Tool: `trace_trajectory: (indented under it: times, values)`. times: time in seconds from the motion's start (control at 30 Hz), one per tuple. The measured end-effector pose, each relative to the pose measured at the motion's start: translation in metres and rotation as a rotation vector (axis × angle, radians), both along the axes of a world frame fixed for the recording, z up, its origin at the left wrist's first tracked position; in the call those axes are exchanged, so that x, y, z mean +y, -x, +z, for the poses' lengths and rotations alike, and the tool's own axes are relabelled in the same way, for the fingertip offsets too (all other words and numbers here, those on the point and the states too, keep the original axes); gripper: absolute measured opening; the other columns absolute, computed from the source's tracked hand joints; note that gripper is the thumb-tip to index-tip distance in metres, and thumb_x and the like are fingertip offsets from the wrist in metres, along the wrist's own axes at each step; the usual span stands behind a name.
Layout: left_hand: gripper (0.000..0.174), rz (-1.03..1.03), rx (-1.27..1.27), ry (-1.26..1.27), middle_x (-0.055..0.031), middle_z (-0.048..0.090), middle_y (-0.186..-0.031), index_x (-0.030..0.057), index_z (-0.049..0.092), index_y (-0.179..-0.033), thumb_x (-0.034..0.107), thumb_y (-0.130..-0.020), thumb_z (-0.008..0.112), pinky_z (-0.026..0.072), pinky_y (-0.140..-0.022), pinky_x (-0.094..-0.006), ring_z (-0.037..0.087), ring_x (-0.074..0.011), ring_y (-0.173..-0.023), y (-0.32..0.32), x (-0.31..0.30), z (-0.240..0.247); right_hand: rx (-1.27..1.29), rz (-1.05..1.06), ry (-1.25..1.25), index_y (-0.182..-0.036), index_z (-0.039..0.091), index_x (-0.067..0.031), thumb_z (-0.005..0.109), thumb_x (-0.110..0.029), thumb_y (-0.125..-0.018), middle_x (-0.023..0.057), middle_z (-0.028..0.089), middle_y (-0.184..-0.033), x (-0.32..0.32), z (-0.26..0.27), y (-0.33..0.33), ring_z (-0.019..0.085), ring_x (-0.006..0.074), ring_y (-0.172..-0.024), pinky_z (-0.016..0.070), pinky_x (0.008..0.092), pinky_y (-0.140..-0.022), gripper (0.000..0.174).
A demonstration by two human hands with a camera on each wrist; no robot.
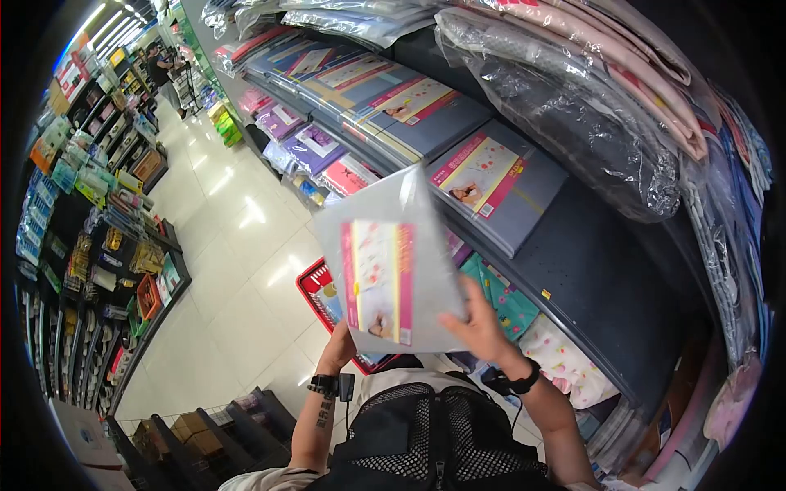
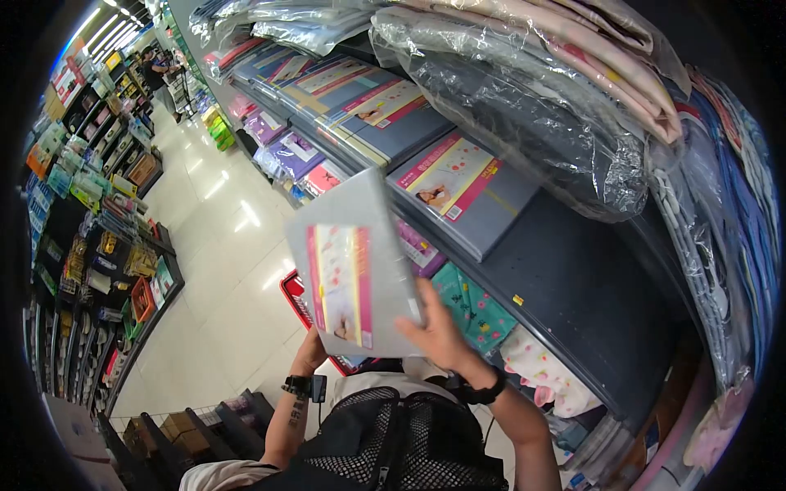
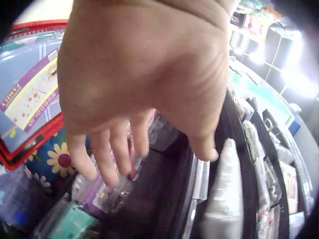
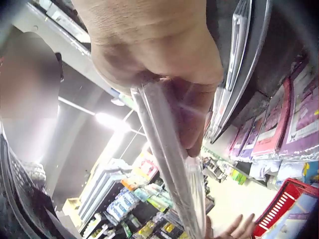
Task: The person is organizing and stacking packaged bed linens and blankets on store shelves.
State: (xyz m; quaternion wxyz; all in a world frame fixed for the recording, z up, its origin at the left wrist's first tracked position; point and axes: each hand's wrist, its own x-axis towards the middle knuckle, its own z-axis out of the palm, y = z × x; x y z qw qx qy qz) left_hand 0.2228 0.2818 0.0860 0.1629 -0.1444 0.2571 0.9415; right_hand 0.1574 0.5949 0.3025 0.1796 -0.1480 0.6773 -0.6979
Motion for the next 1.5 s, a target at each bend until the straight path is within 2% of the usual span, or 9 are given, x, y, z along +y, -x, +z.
trace_trajectory:
  times: [0.2,0.4,0.47,0.53,0.6,0.77,1.07,1.33,1.5]
  values:
    - [0.067,-0.133,-0.502,0.766,-0.0169,0.058,-0.130,-0.0023,0.048,-0.137,0.046,-0.093,0.066,0.0488,-0.096,-0.0459,0.059,-0.0314,-0.115,0.003,-0.008,-0.140,0.115,-0.500,0.274,-0.156,0.022,0.0018,0.061,-0.002,-0.094,0.0137,0.042,-0.150,0.061,0.032,0.042,0.047,0.0203,-0.133,0.0394,0.0334,-0.110,0.073]
    - [0.050,-0.280,-0.429,0.903,-0.0143,0.062,-0.095,-0.0046,0.059,-0.127,0.031,-0.093,0.063,0.0524,-0.080,-0.0418,0.062,-0.0279,-0.085,-0.005,-0.021,-0.197,0.064,-0.681,0.323,-0.157,0.027,-0.0009,0.060,-0.005,-0.096,0.0138,0.047,-0.148,0.100,0.011,0.104,0.049,0.0215,-0.132,0.0383,0.0339,-0.110,0.069]
    - [0.050,-0.546,-0.043,1.145,-0.0021,0.045,-0.075,0.0063,0.051,-0.143,0.028,-0.098,0.051,0.0430,-0.058,-0.0319,0.044,-0.0150,-0.061,-0.011,-0.031,-0.237,-0.012,-0.744,0.336,-0.155,0.030,-0.0008,0.062,-0.008,-0.096,0.0132,0.049,-0.146,0.102,0.003,0.117,0.050,0.0214,-0.131,0.0397,0.0334,-0.108,0.068]
    - [0.047,-0.484,0.212,1.261,-0.0053,0.058,-0.081,0.0063,0.051,-0.143,0.020,-0.098,0.048,0.0492,-0.064,-0.0319,0.052,-0.0185,-0.065,-0.033,-0.049,-0.298,0.023,-0.762,0.237,-0.155,0.031,0.0020,0.062,-0.008,-0.097,0.0150,0.053,-0.142,0.093,-0.005,0.129,0.053,0.0207,-0.126,0.0409,0.0317,-0.106,0.066]
    - [0.061,-0.518,0.232,1.517,-0.0251,0.072,-0.108,0.0093,0.061,-0.134,-0.005,-0.075,0.065,0.0585,-0.084,-0.0413,0.071,-0.0383,-0.100,-0.021,-0.043,-0.316,0.146,-0.936,-0.056,-0.154,0.031,0.0055,0.062,-0.010,-0.097,0.0186,0.056,-0.137,0.088,-0.011,0.135,0.055,0.0204,-0.122,0.0411,0.0301,-0.104,0.067]
    - [0.049,-0.493,0.466,1.754,-0.0248,0.073,-0.101,0.0070,0.068,-0.123,0.002,-0.075,0.070,0.0586,-0.083,-0.0445,0.071,-0.0422,-0.095,-0.020,-0.037,-0.287,0.180,-1.037,-0.063,-0.152,0.028,0.0113,0.063,-0.015,-0.097,0.0212,0.061,-0.120,0.073,-0.029,0.145,0.057,0.0227,-0.112,0.0429,0.0329,-0.100,0.070]
    - [0.046,-0.478,0.419,1.741,-0.0244,0.072,-0.094,0.0026,0.065,-0.122,-0.003,-0.076,0.068,0.0594,-0.075,-0.0442,0.072,-0.0412,-0.089,-0.012,-0.034,-0.268,0.415,-1.049,-0.624,-0.144,0.041,0.0127,0.066,-0.020,-0.096,0.0252,0.055,-0.118,0.069,-0.026,0.139,0.054,0.0288,-0.112,0.0456,0.0388,-0.094,0.064]
    - [0.045,-0.473,0.347,1.780,-0.0259,0.072,-0.098,0.0006,0.063,-0.123,0.002,-0.079,0.069,0.0588,-0.078,-0.0447,0.071,-0.0413,-0.092,-0.023,-0.035,-0.263,-0.018,-0.932,0.217,-0.148,0.026,0.0149,0.077,-0.003,-0.085,0.0201,0.061,-0.121,0.092,-0.008,0.136,0.060,0.0229,-0.108,0.0479,0.0327,-0.092,0.083]
    - [0.039,-0.270,-0.063,1.339,-0.0238,0.073,-0.093,-0.0018,0.064,-0.120,0.017,-0.086,0.067,0.0575,-0.076,-0.0438,0.071,-0.0403,-0.086,-0.020,-0.034,-0.291,-0.079,-0.708,0.153,-0.141,0.044,0.0064,0.074,-0.004,-0.085,0.0178,0.066,-0.120,0.129,-0.001,0.111,0.063,0.0217,-0.109,0.0475,0.0313,-0.096,0.064]
